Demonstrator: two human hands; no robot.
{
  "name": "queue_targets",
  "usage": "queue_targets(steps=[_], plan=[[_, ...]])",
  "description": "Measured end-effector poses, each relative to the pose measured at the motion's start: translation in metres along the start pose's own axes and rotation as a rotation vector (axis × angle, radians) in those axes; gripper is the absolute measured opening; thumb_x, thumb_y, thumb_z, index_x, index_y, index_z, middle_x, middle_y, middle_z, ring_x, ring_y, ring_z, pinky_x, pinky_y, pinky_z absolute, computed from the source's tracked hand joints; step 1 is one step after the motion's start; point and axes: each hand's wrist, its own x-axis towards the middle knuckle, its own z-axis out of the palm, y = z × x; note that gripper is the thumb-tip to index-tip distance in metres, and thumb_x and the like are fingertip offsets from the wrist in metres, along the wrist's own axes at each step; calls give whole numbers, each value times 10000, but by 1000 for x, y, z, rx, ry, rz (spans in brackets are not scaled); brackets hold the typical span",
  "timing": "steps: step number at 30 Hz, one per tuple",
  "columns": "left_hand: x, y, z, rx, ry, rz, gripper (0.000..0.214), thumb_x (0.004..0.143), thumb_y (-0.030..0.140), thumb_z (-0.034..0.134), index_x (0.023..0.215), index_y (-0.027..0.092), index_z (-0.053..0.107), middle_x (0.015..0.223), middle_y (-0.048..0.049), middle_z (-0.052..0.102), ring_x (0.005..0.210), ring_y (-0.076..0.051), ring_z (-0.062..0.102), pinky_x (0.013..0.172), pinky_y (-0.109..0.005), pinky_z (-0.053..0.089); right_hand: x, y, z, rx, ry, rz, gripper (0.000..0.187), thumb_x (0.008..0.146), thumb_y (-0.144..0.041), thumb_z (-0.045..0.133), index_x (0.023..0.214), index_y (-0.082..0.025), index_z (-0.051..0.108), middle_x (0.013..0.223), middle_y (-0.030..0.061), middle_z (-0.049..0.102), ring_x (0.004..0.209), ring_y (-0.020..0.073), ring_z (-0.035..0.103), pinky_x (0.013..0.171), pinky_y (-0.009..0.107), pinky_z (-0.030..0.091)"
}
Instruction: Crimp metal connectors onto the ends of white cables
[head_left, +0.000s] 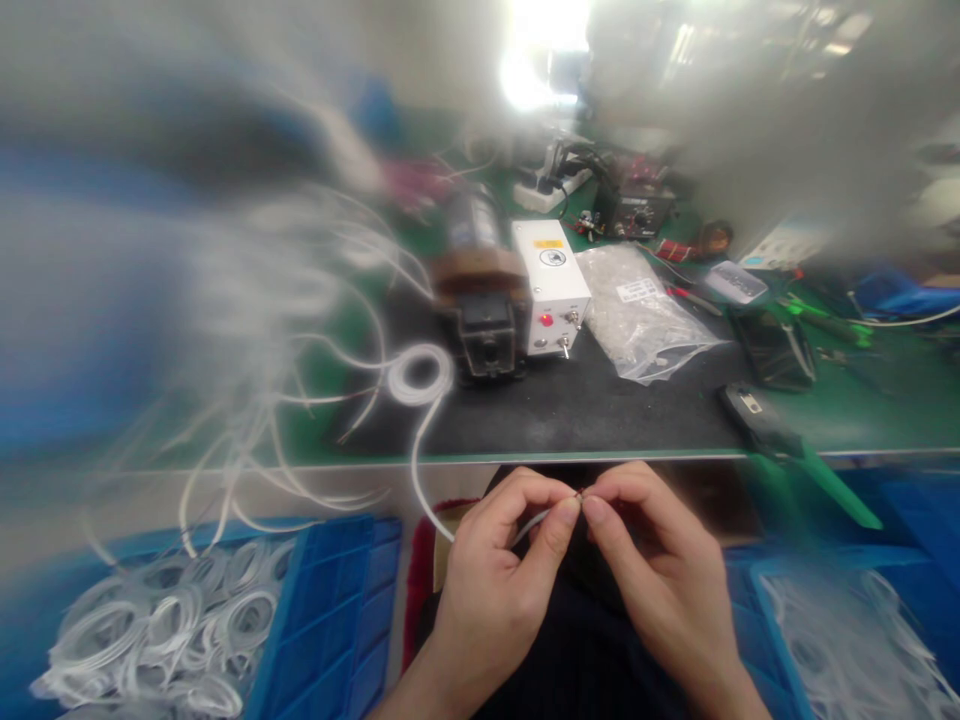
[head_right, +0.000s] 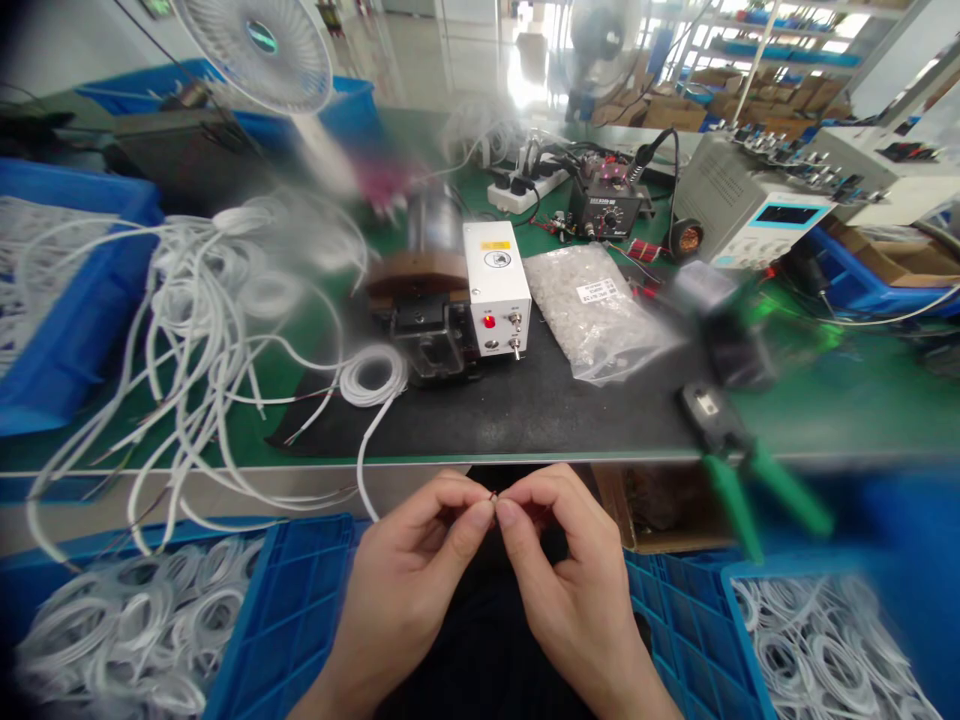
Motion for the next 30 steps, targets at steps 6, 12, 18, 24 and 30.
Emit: queue_targets(steps=[6,12,18,24,30], plan=[[-1,0,0,7,-6,4,120,1070,247,677,971,217,738,947,-12,730,881,-153,710,815,-238,547,-3,3,0,-77,-28,-31,153,1080,-159,624,955,-246,640,879,-8,624,778,157,607,713,277,486],[4,6,-7,74,-100,3,140,1061,246,684,943,218,753,899,-5,722,819,-143,677,742,-230,510,-1,7,-3,-152,-70,-81,155,1088,-170,609,955,-251,613,868,-4,610,759,170,594,695,298,473],[5,6,-13,39,-128,-24,148,1064,263,689,940,231,763,883,13,712,807,-131,657,750,-221,494,-1,8,-4,-68,-93,-27,174,1100,-175,605,941,-246,615,868,-15,598,770,152,592,715,278,468],[1,3,-7,-53,-39,-50,130,1066,280,698,963,230,759,937,9,724,856,-136,679,796,-215,522,-5,3,2,-37,-86,-11,183,1095,-153,591,937,-243,600,860,-22,585,764,142,579,705,262,460],[1,3,-6,-156,-33,-91,132,1076,274,686,964,226,735,930,23,692,853,-114,670,790,-185,528,-9,5,8,-24,-77,-4,183,1099,-141,567,949,-245,583,862,-29,574,750,133,574,708,256,463]])
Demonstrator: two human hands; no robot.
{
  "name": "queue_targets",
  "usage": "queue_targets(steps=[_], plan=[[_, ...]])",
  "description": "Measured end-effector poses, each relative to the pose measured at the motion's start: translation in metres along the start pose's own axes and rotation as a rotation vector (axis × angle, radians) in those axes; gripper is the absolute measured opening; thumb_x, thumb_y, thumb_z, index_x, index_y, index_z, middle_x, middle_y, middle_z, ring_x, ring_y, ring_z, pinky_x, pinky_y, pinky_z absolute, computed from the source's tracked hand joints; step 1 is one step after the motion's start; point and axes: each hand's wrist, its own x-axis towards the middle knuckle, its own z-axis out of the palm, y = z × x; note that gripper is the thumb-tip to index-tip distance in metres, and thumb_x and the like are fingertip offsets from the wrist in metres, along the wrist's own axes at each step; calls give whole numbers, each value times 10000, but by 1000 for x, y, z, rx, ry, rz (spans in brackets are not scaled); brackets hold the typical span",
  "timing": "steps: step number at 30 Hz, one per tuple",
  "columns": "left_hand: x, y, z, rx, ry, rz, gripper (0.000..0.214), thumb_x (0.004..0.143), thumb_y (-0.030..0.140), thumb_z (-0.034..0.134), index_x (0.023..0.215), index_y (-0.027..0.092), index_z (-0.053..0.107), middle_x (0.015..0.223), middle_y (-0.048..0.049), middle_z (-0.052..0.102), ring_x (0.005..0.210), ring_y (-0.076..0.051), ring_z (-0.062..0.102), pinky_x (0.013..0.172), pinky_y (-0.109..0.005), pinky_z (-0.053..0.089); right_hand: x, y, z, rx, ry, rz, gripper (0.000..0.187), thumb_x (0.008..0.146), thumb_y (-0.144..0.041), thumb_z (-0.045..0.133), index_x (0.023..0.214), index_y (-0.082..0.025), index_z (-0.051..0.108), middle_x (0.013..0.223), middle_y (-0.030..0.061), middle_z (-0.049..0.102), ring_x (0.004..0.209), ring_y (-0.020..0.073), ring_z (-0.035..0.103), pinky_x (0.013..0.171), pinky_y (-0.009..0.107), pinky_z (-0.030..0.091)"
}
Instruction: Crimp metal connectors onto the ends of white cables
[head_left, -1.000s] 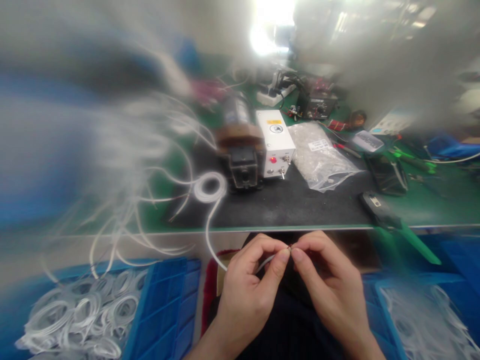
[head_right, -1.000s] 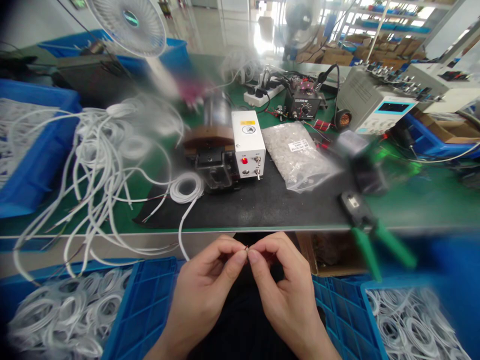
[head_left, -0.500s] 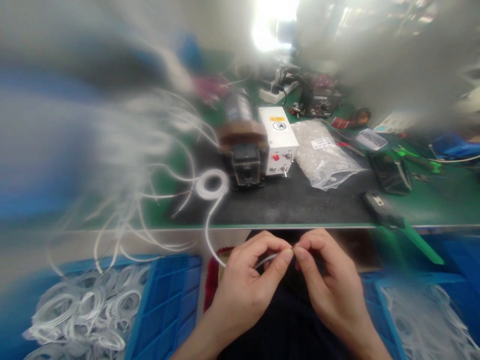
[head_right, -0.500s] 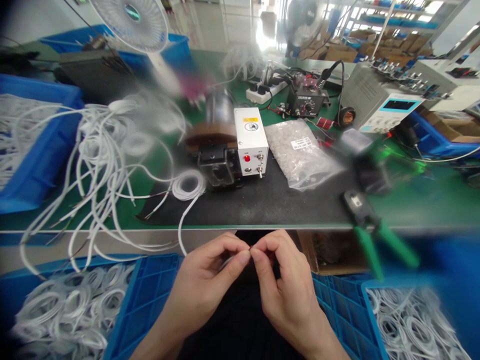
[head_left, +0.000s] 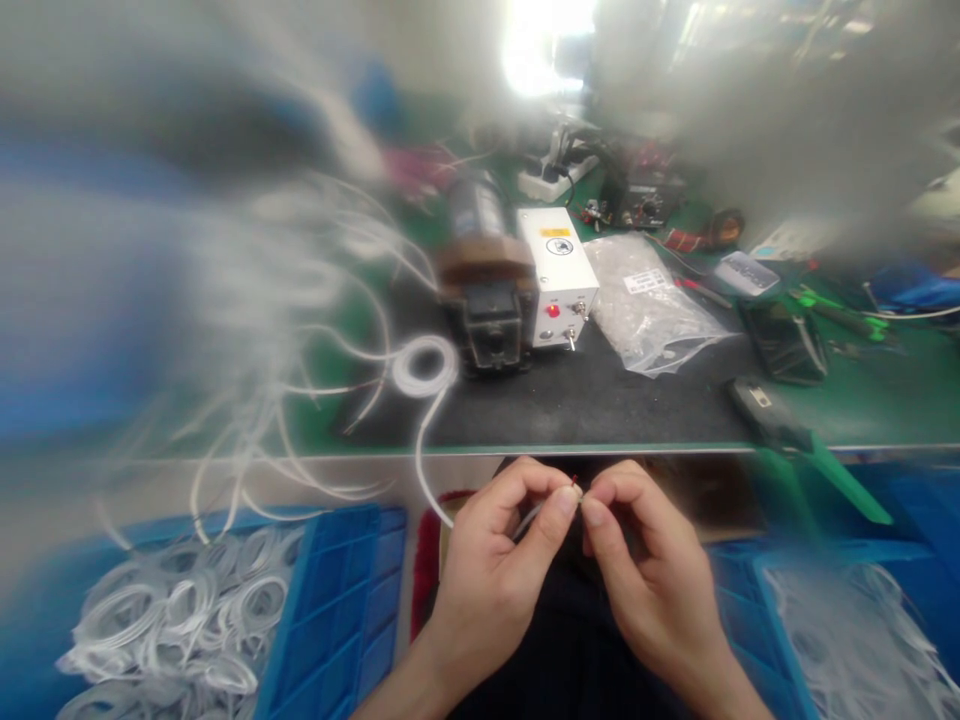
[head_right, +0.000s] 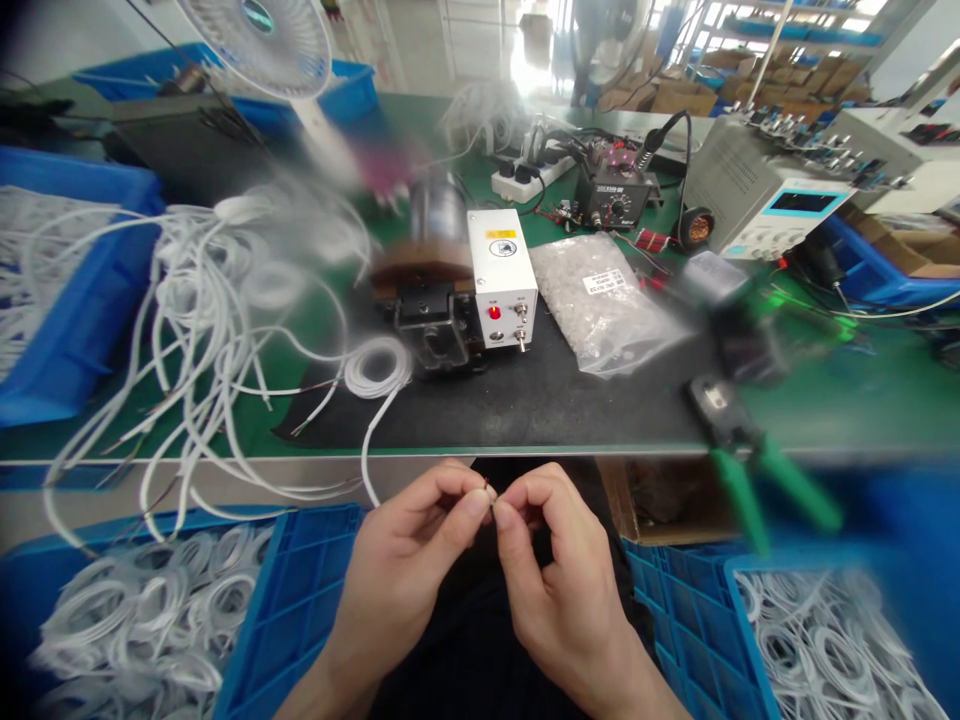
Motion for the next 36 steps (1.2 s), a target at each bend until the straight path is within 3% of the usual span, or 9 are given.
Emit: queue_targets(steps=[5,10,18,27,36], plan=[[1,-3,-6,59,-57,-20,73,1069,293,704,1056,261,768,986,27,738,854,-109,677,772,-176,531,2,2,-3,-16,4,11,170,1099,-153,575,956,-243,593,870,-22,579,760,140,582,705,267,461],[0,-5,-8,83,-19,-3,59,1043,270,736,1040,256,793,991,14,759,825,-114,676,765,-185,542,2,1,-4,-7,5,-9,167,1094,-149,583,960,-247,597,875,-25,575,760,138,581,703,269,457],[-1,-3,-1,-71,53,43,74,1040,215,731,980,231,772,963,21,723,869,-99,683,789,-145,542,-2,3,-1,-26,-21,-26,155,1082,-128,594,990,-252,595,905,-30,584,779,134,572,717,266,458],[5,0,-15,42,-139,-29,109,1054,272,718,964,222,756,912,15,700,840,-120,635,775,-206,499,7,1,-10,-119,-28,-118,165,1071,-109,602,989,-252,595,895,-35,598,787,134,588,729,262,453],[9,2,-11,164,-125,44,119,1054,229,681,945,226,731,894,12,668,806,-136,606,743,-257,468,10,-2,-14,-7,-25,15,179,1089,-194,627,918,-245,635,812,-44,610,707,121,594,666,238,463]])
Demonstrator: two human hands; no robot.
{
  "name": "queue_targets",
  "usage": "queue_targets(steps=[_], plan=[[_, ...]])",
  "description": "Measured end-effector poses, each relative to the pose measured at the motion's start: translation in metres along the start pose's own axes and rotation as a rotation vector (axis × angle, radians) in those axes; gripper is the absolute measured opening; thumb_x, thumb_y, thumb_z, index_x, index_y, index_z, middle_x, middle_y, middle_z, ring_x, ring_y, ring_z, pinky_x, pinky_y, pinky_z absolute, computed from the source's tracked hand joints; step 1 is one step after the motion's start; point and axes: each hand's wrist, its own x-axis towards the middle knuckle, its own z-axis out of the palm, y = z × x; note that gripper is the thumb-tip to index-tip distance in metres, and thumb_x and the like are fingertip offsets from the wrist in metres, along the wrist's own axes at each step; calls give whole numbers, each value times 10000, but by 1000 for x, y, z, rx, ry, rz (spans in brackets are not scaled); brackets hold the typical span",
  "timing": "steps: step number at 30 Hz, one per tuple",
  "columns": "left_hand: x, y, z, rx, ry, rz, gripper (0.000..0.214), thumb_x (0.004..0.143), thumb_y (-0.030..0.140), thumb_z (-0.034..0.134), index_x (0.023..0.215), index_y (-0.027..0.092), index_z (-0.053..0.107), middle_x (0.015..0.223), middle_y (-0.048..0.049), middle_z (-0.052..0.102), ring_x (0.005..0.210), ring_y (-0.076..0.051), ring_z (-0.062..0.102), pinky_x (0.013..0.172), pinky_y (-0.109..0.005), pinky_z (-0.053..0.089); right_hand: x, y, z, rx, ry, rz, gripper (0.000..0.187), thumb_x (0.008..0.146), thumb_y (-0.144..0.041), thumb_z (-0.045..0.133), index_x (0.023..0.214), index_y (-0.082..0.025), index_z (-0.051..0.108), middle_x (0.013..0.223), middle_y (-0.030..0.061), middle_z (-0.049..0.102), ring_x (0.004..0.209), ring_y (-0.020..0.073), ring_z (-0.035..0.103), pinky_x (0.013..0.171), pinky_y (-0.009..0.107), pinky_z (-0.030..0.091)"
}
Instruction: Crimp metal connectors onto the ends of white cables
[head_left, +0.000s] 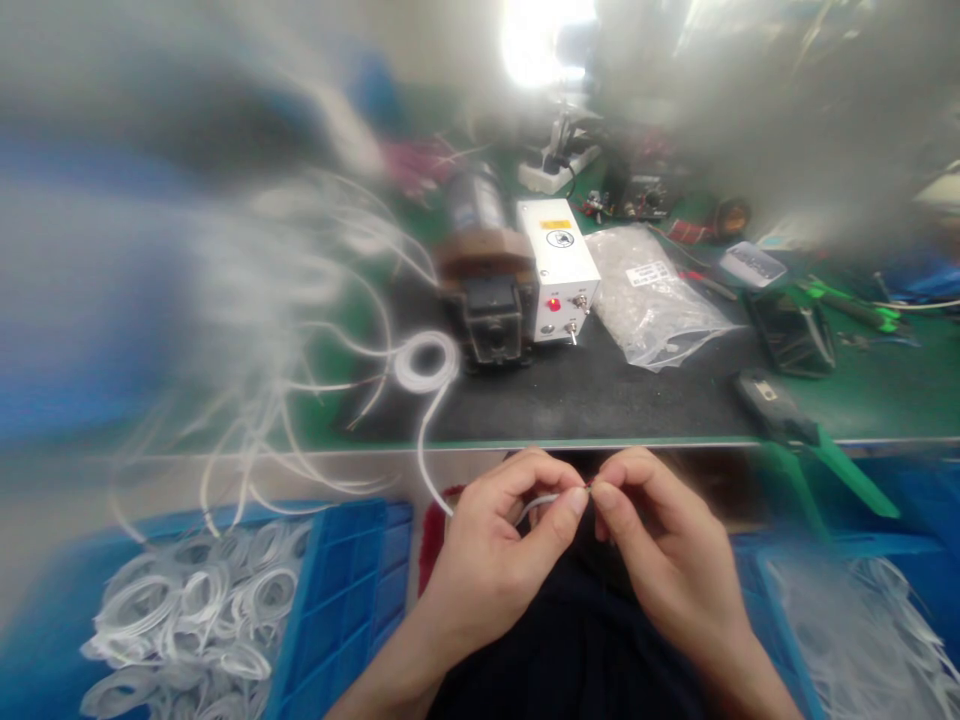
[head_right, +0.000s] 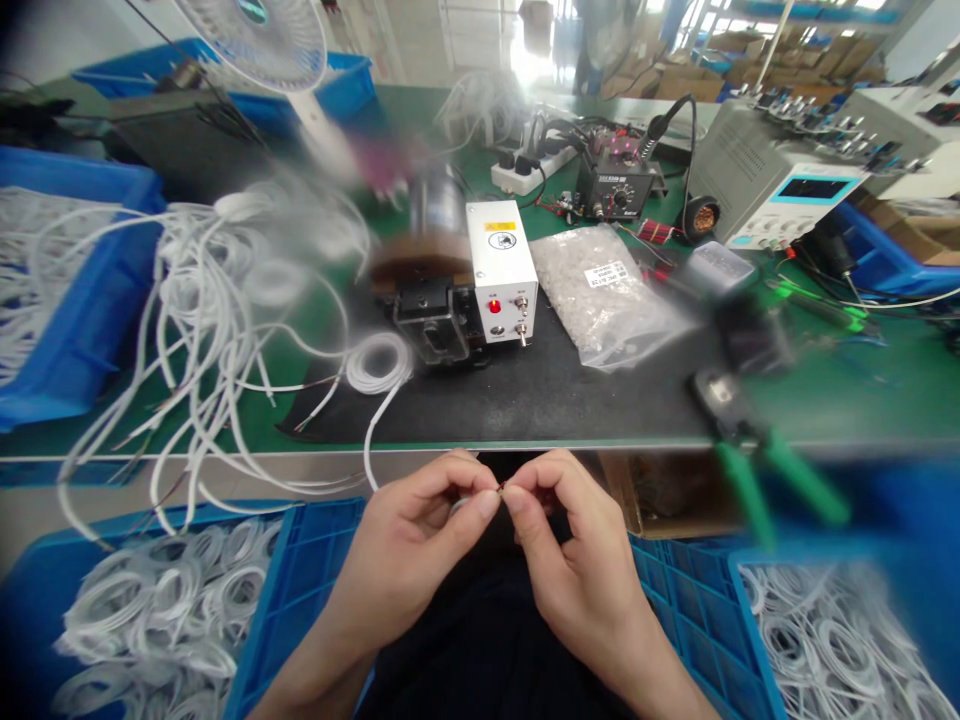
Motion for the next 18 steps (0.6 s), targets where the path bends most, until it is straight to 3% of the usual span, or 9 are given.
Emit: queue_targets(steps=[6,18], plan=[[-1,1,2,10,47,22,132,1060,247,680,937,228,723,872,10,658,787,-140,586,718,-275,445,1,-5,-4,81,15,69,47,1049,-243,707,1009,-267,713,874,-38,682,744,130,646,675,230,499],[1,4,1,107,6,41,129,1058,237,671,944,228,731,909,-4,695,827,-159,636,740,-293,459,9,-4,-5,102,-32,69,171,1060,-238,692,889,-231,703,786,-30,653,684,133,603,647,247,474]])
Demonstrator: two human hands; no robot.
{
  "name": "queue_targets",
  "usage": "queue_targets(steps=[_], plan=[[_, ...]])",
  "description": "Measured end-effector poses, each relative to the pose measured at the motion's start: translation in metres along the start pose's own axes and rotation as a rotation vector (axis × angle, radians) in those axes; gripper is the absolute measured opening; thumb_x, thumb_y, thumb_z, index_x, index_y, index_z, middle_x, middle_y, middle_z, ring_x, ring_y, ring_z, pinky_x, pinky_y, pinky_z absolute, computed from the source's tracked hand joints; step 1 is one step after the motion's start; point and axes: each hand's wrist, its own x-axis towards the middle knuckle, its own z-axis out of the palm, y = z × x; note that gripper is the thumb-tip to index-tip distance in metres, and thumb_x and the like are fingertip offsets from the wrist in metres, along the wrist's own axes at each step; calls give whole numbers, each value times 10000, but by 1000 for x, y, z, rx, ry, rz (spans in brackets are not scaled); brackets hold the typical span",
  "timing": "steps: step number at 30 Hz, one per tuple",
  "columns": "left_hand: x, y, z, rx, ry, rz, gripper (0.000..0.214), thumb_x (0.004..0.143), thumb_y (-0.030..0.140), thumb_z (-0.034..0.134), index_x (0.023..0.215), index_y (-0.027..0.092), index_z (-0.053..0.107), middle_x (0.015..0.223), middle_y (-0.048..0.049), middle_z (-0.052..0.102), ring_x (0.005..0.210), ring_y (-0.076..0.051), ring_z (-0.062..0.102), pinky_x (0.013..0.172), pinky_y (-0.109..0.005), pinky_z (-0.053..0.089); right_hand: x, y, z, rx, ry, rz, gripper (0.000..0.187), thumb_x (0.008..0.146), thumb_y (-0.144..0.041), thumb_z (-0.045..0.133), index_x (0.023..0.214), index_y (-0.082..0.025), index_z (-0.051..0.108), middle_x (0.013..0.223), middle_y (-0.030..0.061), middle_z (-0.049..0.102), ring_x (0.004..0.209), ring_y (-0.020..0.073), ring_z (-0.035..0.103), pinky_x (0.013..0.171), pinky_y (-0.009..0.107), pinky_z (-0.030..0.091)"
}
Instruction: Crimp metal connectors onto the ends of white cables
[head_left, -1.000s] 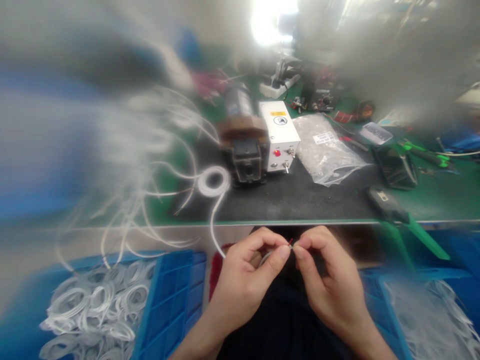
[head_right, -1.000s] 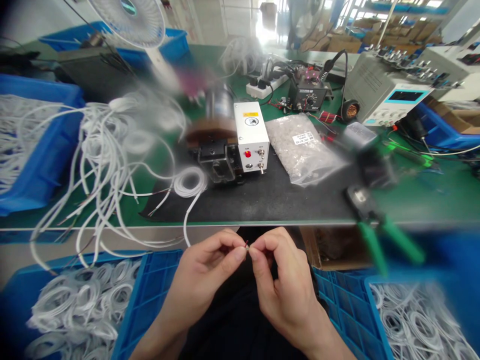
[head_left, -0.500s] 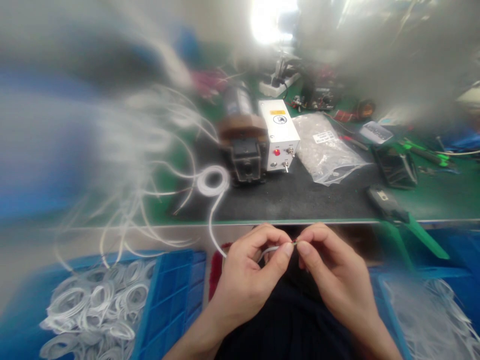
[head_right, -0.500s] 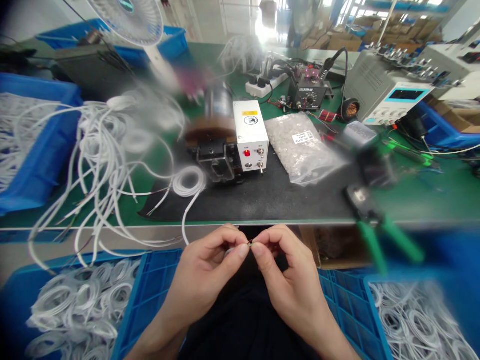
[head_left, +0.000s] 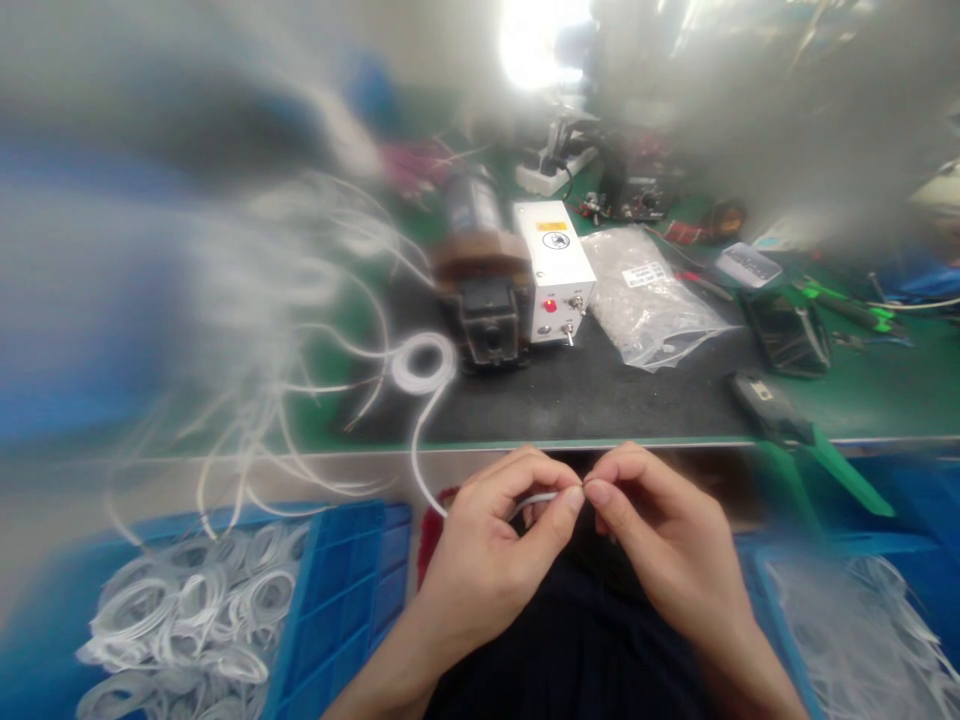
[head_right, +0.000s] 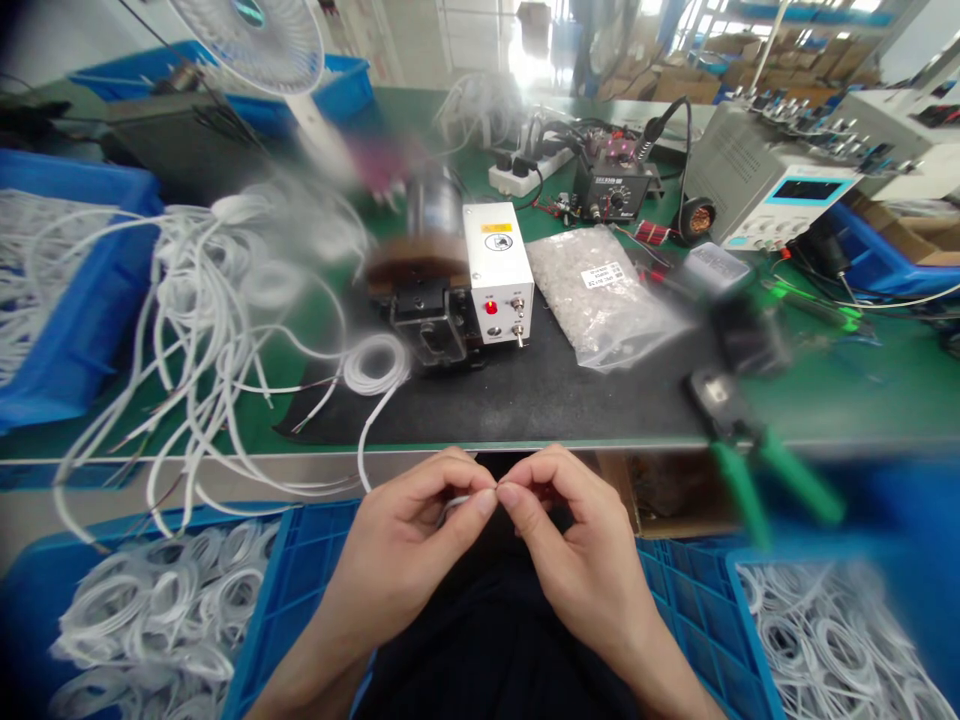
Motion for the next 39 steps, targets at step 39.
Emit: queue_targets(steps=[39], plan=[[8,2,11,119,-4,52,150,1045,209,657,905,212,711,819,10,649,727,-137,585,676,-276,430,-2,5,-11,76,-7,148,210,1066,-299,664,873,-217,667,718,-42,588,643,133,544,624,248,454]])
